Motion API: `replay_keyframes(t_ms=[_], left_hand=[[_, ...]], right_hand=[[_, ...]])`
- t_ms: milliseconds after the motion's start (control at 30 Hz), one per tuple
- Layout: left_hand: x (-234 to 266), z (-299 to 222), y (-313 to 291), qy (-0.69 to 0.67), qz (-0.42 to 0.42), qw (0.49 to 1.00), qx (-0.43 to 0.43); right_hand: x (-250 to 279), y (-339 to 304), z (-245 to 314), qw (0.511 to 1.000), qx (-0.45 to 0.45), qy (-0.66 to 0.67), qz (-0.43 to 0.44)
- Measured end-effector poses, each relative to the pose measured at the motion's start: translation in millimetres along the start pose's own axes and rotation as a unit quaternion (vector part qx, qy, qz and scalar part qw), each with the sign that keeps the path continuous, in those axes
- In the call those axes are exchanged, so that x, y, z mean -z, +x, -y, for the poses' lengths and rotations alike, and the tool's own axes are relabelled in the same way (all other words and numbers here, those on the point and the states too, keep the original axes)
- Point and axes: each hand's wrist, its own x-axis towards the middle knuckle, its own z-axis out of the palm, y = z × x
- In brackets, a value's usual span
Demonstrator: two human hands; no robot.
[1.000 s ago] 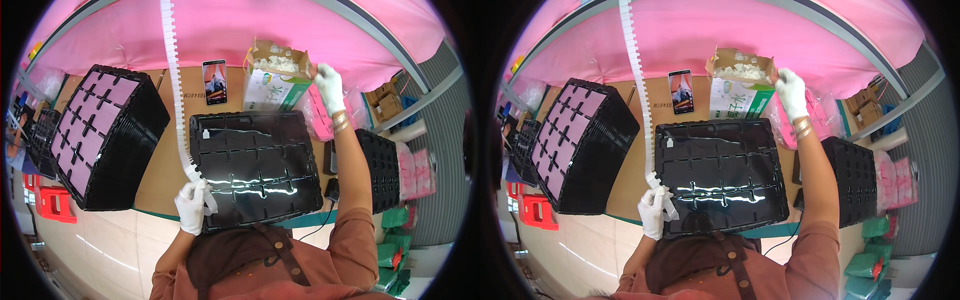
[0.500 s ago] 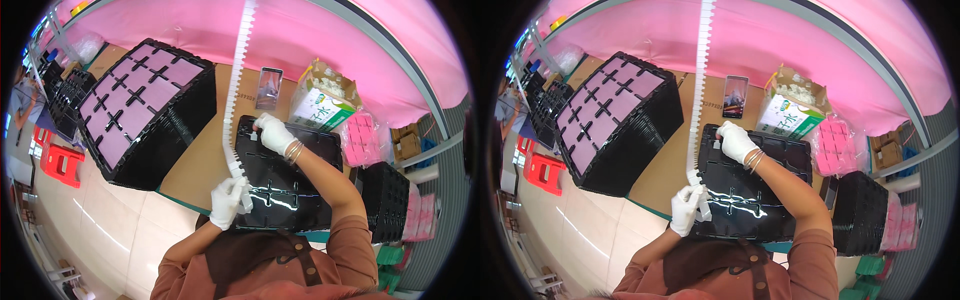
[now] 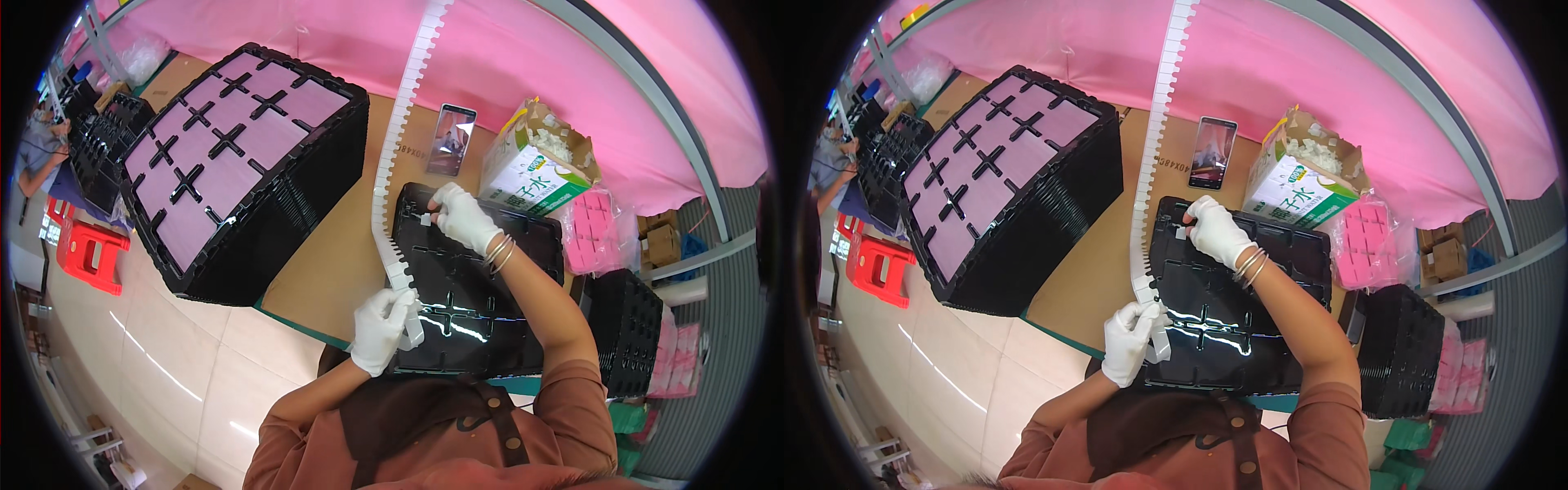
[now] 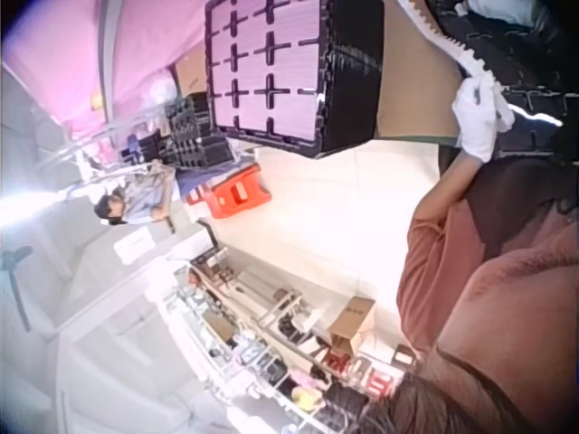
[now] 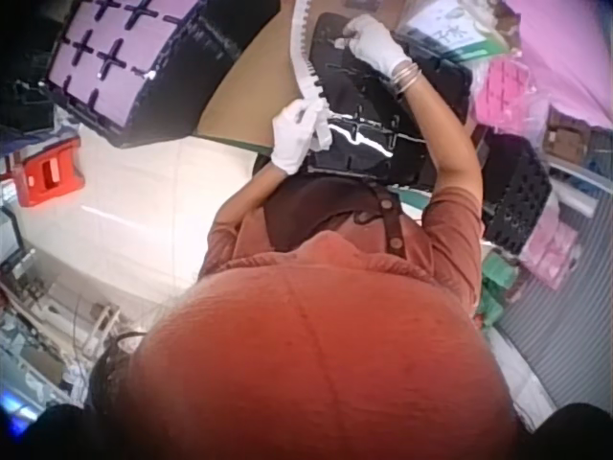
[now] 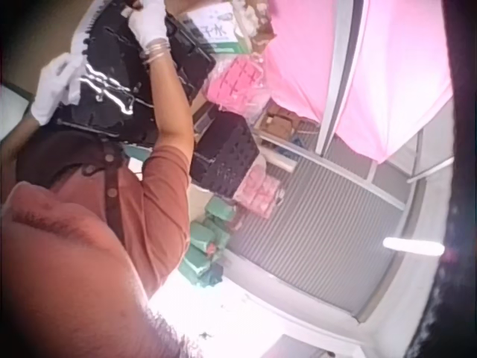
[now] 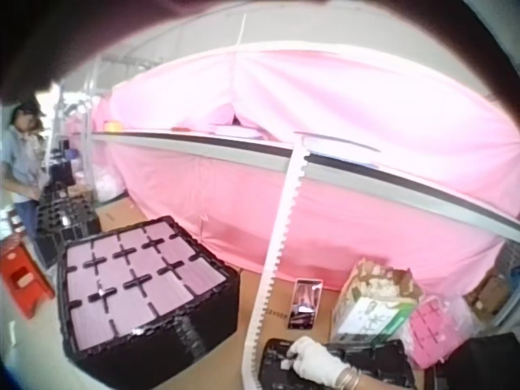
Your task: The person assembles black plastic trays by inserting white plastic clips into designated slots on the tray surface. They then place pink foam inserts into the tray compartments and stack the completed units. The process is repeated for multiple trays in a repetitive assembly line fashion.
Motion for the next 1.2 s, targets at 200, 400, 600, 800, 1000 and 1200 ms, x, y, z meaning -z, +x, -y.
replay_keyframes(t_ms=[200,400,600,800,1000,1200], left_hand=[[1.0,2.0,0.3,0.003,-0.001,1.0,-0.01],[-1.1,-4.8,-0.8,-0.009,0.0,1.0,-0.007],[0.0,1.3,-0.9,0.003,-0.004,1.0,-0.02],[-2.9,-5.1,-0.9,-0.022,0.003,1.0,-0.005],[0.6,-14.1,4.4,-0.119,0.015,0.991,0.057],[12.3,-13.7,16.9,-0.181,0.037,0.976,0.113]], right_hand=[[-13.1,1.1,2.7,0.998,0.057,-0.032,-0.025],[-20.6,2.5,-3.5,0.994,0.082,-0.01,-0.073],[-13.1,-13.8,-11.2,0.993,0.105,0.043,-0.025],[86.9,-13.2,-20.8,0.927,0.158,0.037,-0.338],[186.2,3.2,-102.7,0.846,0.012,-0.387,-0.367],[40.0,-132.2,12.6,0.96,0.218,-0.175,-0.029]])
